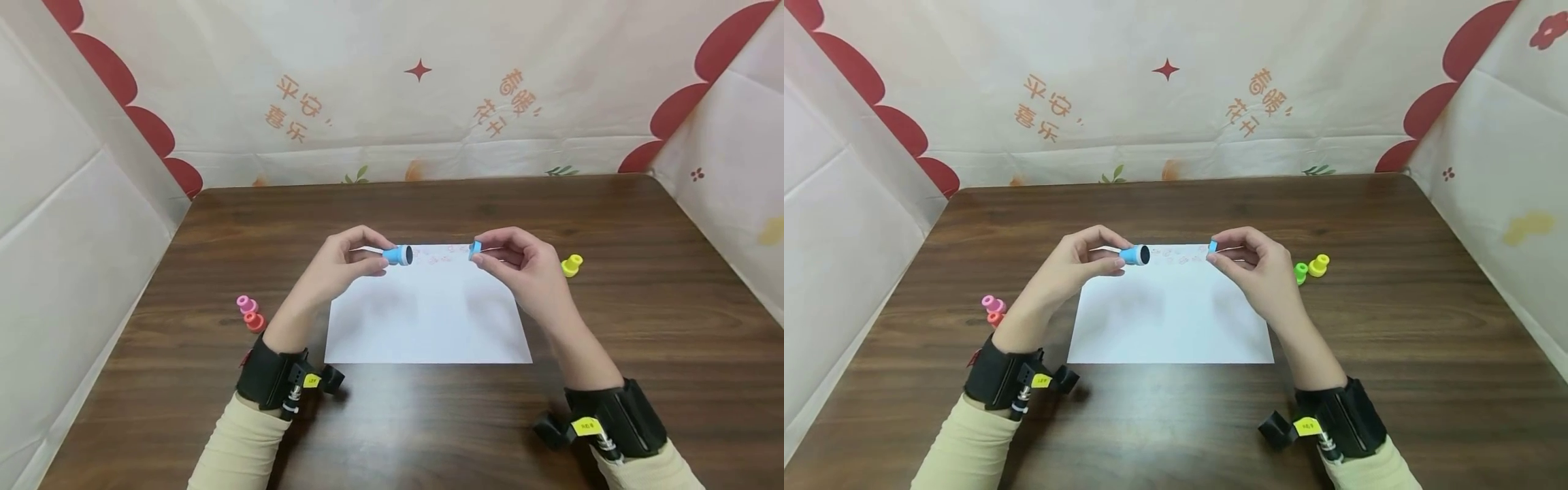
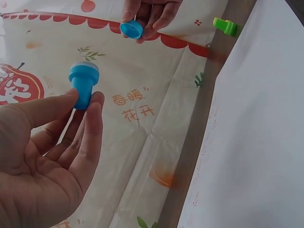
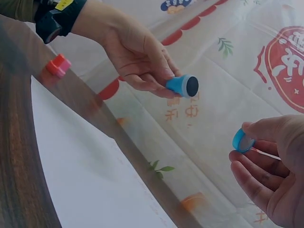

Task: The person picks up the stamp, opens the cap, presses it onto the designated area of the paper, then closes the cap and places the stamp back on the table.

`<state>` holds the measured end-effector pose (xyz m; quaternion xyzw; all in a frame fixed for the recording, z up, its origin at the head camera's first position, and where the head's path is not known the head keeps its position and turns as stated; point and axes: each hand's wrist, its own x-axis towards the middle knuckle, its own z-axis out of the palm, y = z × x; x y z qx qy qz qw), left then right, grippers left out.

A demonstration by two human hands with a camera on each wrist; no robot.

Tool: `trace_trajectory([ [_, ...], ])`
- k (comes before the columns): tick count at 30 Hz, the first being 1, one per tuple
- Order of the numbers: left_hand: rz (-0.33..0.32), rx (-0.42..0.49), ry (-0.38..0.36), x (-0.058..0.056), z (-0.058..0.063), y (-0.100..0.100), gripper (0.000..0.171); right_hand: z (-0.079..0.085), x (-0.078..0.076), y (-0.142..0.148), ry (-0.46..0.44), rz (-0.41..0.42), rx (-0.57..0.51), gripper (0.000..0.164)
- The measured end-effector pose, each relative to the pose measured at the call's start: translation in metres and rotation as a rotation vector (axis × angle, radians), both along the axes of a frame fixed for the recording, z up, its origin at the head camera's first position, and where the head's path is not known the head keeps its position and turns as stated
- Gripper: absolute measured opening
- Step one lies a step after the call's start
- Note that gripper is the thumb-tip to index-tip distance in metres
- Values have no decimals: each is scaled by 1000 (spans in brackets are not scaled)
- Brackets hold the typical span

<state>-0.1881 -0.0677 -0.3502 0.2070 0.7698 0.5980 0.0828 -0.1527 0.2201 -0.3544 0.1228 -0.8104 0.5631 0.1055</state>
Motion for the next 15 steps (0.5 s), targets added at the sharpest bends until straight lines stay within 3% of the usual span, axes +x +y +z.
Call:
trace_trajectory([
  [7,5,-127,99,-13,7,21,19,1,-3,8,3,-40,7,29],
  [15,9,-431,240,-30,10,70,13,3,-5,15,54,-38,-88,25],
])
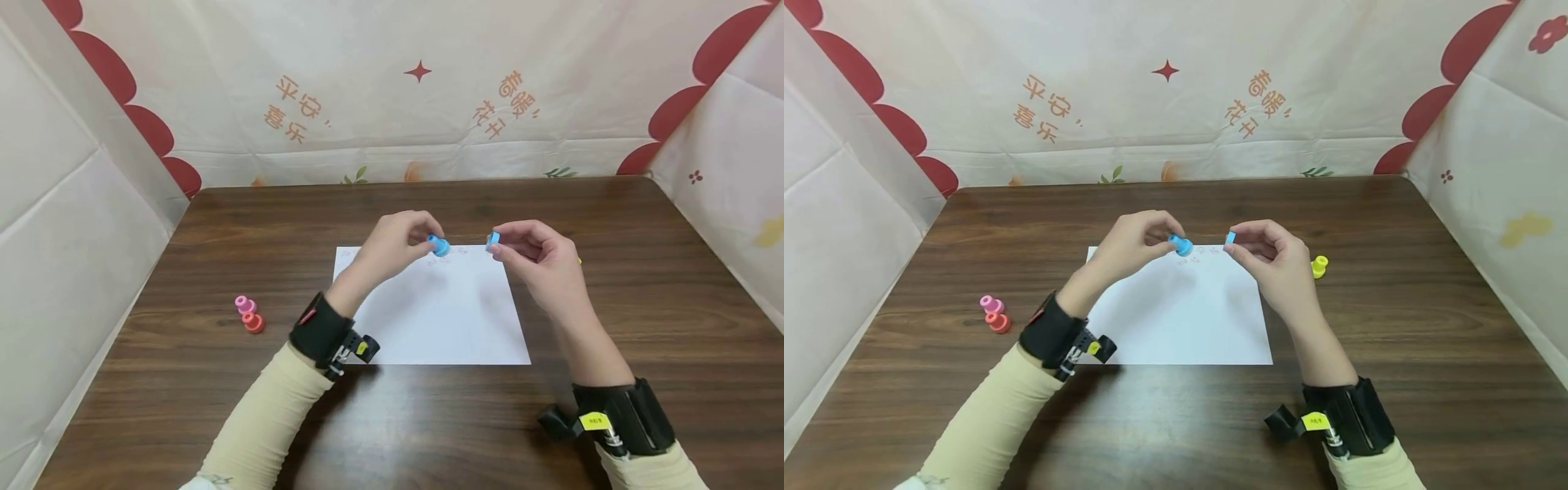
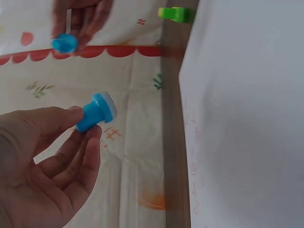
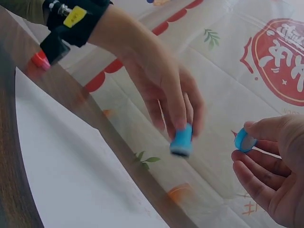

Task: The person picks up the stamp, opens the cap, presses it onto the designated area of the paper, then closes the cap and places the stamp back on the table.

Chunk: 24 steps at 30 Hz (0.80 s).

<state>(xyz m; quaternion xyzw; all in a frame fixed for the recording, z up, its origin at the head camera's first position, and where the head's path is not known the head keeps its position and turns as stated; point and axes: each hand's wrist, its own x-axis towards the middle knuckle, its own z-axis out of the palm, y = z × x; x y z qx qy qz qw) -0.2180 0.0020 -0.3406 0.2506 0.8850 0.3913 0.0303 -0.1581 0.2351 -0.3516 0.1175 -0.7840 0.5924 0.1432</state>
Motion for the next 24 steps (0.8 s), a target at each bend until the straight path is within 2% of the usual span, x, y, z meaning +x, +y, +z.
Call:
trace_trajectory([
  [6,24,-248,63,-12,-4,38,17,2,-1,6,11,16,-82,24],
  [11,8,-417,98,-21,-13,61,21,2,-4,9,3,26,-112,23],
  [16,-6,-484,104,-29,-21,72,24,2,-6,10,0,26,-127,23],
  [24,-10,-508,105,-35,-28,74,23,4,-7,9,-17,42,-147,21],
])
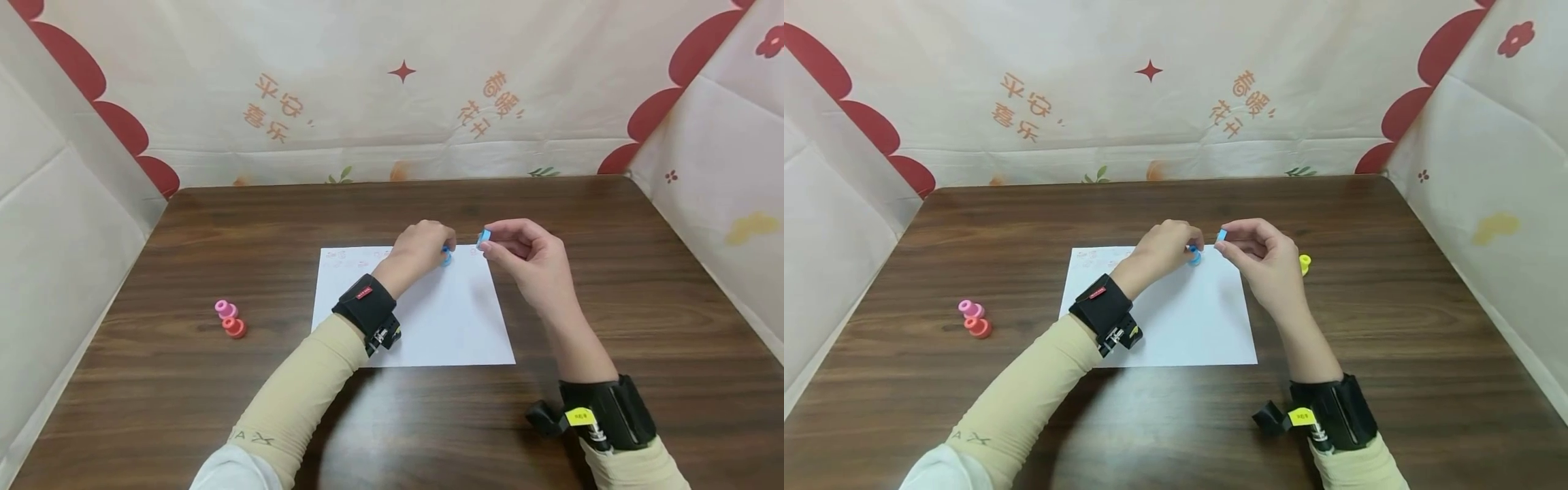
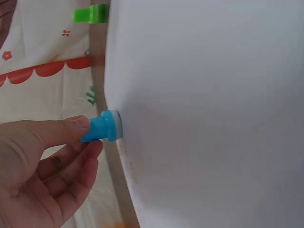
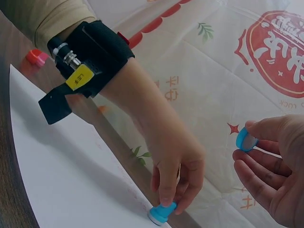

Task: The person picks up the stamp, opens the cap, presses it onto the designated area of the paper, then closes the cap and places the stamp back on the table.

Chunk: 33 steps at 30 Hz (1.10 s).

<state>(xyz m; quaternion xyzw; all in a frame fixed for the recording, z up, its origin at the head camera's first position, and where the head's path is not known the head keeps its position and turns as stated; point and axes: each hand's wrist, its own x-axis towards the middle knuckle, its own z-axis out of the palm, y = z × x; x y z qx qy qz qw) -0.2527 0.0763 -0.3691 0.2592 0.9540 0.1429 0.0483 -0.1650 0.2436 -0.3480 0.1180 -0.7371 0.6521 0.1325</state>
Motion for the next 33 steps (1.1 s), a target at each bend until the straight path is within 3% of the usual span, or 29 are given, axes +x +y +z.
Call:
trace_trajectory([
  [13,4,-95,62,-8,-4,15,18,1,1,3,14,-21,24,23],
  [33,15,-91,109,1,-8,12,25,-4,2,4,6,-13,-3,22],
])
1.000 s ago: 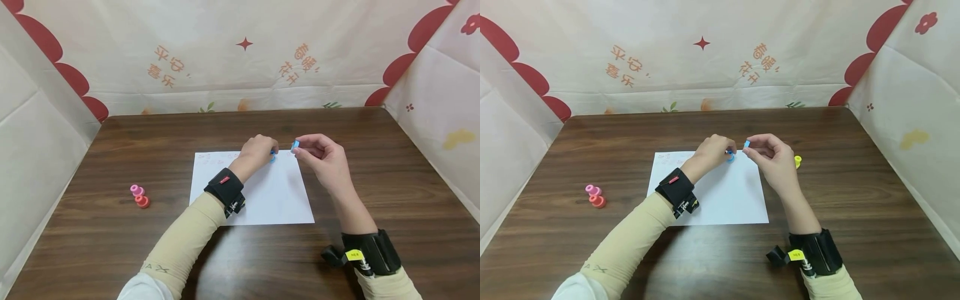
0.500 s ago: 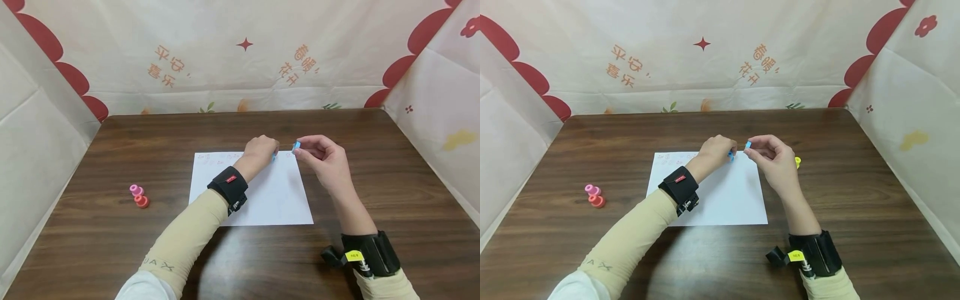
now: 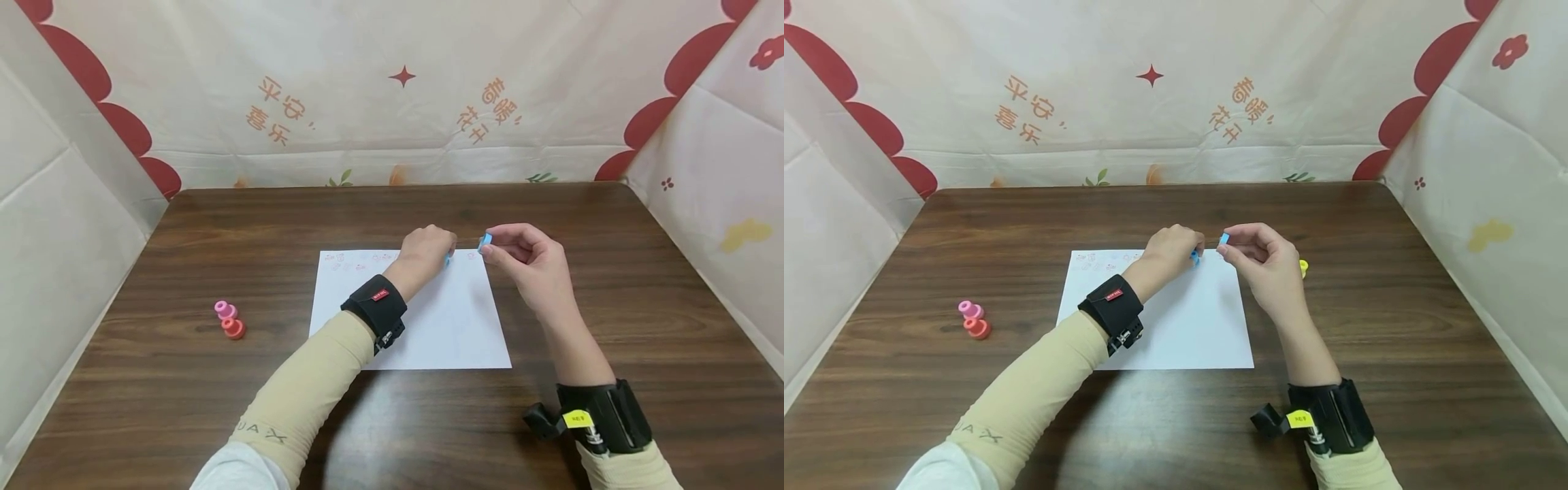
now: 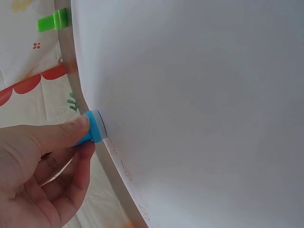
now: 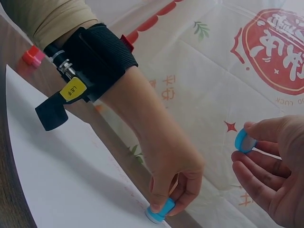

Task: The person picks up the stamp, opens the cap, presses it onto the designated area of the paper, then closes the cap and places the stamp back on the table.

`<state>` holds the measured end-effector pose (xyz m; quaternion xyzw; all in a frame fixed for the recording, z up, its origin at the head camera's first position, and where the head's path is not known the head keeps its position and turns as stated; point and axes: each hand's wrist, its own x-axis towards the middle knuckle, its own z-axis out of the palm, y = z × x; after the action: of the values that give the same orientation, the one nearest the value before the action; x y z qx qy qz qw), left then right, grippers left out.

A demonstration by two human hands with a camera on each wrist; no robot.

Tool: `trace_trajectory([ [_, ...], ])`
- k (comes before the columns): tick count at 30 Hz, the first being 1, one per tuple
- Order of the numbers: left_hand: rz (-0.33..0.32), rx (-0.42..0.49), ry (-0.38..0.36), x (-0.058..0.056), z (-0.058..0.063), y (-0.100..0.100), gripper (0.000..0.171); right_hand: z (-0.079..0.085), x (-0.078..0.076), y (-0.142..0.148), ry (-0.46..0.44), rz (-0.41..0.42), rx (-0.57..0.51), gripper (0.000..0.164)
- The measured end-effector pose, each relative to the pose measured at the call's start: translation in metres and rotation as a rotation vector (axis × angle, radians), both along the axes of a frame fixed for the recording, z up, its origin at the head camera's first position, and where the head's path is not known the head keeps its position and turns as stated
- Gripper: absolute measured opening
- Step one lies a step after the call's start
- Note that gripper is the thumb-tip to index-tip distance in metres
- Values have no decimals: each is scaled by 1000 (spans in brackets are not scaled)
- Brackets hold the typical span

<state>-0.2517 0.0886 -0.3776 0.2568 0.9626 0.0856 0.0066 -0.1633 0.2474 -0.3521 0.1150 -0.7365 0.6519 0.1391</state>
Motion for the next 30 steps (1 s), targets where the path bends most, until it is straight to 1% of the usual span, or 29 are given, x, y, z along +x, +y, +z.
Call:
trace_trajectory([
  [11,13,-16,10,0,-4,2,23,-2,1,1,-21,2,21,21],
  [13,-4,-22,10,-1,-4,1,24,-3,0,2,-25,-9,38,22],
  [15,-26,-26,-5,-1,-3,-1,25,-5,-1,2,-36,-22,59,23],
  [17,-40,-5,-22,0,-1,-5,25,-8,-1,3,-50,-32,87,25],
  [18,-41,26,-29,0,0,-9,24,-9,-2,3,-54,-36,104,26],
  [20,-25,138,-52,4,5,-17,23,-12,-3,3,-60,-46,141,29],
  [24,2,472,-111,14,15,-36,24,-17,-6,1,-66,-46,190,32],
  [26,4,613,-152,19,17,-45,25,-20,-6,-1,-74,-41,203,32],
  [28,5,714,-187,25,17,-51,24,-22,-7,-4,-80,-34,218,32],
  [30,2,785,-223,30,15,-56,24,-25,-7,-7,-81,-26,224,32],
])
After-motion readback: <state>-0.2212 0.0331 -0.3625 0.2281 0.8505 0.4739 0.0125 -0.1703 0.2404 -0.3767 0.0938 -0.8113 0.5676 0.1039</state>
